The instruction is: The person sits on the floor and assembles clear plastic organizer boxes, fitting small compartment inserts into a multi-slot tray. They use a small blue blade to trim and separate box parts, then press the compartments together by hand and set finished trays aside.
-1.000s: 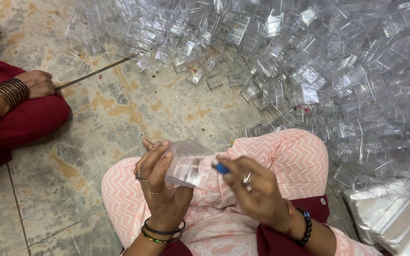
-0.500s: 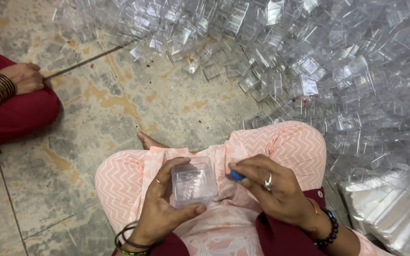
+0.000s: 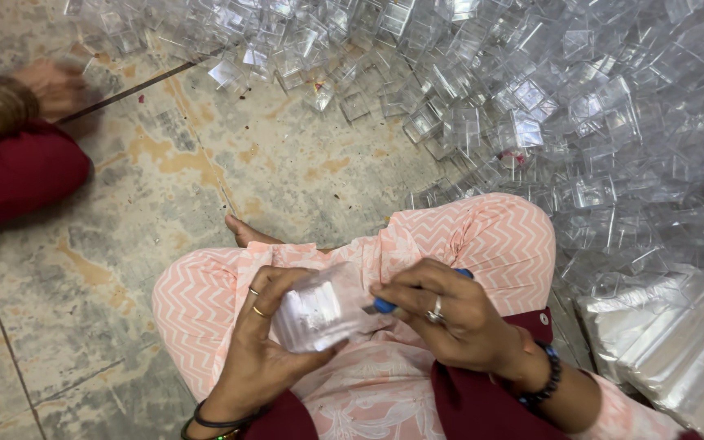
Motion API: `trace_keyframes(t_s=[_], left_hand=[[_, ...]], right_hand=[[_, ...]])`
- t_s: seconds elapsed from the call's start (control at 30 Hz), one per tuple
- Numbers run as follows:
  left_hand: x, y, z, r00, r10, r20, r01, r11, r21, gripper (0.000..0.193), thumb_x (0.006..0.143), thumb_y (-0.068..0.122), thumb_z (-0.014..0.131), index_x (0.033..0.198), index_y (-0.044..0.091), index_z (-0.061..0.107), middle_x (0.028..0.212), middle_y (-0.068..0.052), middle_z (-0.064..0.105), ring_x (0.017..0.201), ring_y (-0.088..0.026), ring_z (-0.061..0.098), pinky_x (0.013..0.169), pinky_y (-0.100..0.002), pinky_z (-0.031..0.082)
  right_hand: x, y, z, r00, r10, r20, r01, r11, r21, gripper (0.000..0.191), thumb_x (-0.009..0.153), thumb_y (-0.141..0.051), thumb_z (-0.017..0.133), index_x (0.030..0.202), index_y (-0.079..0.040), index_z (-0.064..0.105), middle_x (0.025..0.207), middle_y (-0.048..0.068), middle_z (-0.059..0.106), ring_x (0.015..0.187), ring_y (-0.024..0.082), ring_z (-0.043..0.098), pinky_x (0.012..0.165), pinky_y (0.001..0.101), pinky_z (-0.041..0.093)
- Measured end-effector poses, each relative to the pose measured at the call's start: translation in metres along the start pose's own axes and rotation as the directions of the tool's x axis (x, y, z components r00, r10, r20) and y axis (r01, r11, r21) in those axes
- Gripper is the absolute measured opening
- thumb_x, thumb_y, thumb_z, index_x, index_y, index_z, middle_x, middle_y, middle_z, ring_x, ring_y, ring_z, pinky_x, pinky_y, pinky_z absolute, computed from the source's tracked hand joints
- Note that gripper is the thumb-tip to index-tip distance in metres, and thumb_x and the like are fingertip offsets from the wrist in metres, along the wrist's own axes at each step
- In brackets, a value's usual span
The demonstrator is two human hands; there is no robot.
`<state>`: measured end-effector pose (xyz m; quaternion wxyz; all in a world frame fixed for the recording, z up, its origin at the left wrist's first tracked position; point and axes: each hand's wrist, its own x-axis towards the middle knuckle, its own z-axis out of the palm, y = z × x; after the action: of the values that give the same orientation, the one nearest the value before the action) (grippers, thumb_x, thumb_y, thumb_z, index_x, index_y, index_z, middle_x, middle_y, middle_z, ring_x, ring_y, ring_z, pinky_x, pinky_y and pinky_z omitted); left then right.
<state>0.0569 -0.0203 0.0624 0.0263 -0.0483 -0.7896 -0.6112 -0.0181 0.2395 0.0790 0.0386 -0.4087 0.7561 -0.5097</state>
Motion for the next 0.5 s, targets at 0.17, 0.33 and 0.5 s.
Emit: trace_keyframes(t_s=[0.17, 0.33, 0.5], left_hand=[[-0.007, 0.006, 0.014, 0.924, -0.029, 0.382, 0.135, 0.958, -0.254, 0.075, 0.064, 0.007, 0.096, 0.131, 0.008, 0.061, 0.124, -0.011, 0.062, 0.121, -0.028, 0.061, 0.106, -0.040, 0.048], [0.000, -0.006, 0.003, 0.994, 0.108, 0.026, -0.108, 0.993, 0.039, 0.083, 0.060, 0.015, 0.098, 0.134, 0.011, 0.059, 0.120, -0.007, 0.061, 0.115, -0.025, 0.062, 0.100, -0.038, 0.052], [0.003, -0.011, -0.004, 0.986, 0.167, -0.008, -0.165, 0.980, 0.108, 0.091, 0.051, 0.013, 0.092, 0.135, 0.011, 0.058, 0.119, -0.009, 0.058, 0.115, -0.027, 0.060, 0.100, -0.039, 0.052]], right_hand=[[0.026, 0.031, 0.015, 0.970, 0.165, -0.179, -0.186, 0.977, -0.107, 0.032, 0.096, -0.001, 0.068, 0.128, -0.001, 0.069, 0.102, 0.014, 0.069, 0.090, 0.025, 0.068, 0.078, 0.0329, 0.055], [-0.002, 0.024, 0.009, 0.966, 0.233, -0.110, -0.223, 0.970, 0.094, 0.033, 0.097, -0.001, 0.065, 0.130, -0.004, 0.068, 0.101, 0.010, 0.073, 0.087, 0.019, 0.071, 0.075, 0.0295, 0.057], [-0.030, 0.009, 0.003, 0.992, 0.122, 0.009, -0.122, 0.979, 0.160, 0.035, 0.096, 0.000, 0.069, 0.131, -0.007, 0.068, 0.108, 0.008, 0.072, 0.096, 0.018, 0.073, 0.082, 0.0296, 0.059]])
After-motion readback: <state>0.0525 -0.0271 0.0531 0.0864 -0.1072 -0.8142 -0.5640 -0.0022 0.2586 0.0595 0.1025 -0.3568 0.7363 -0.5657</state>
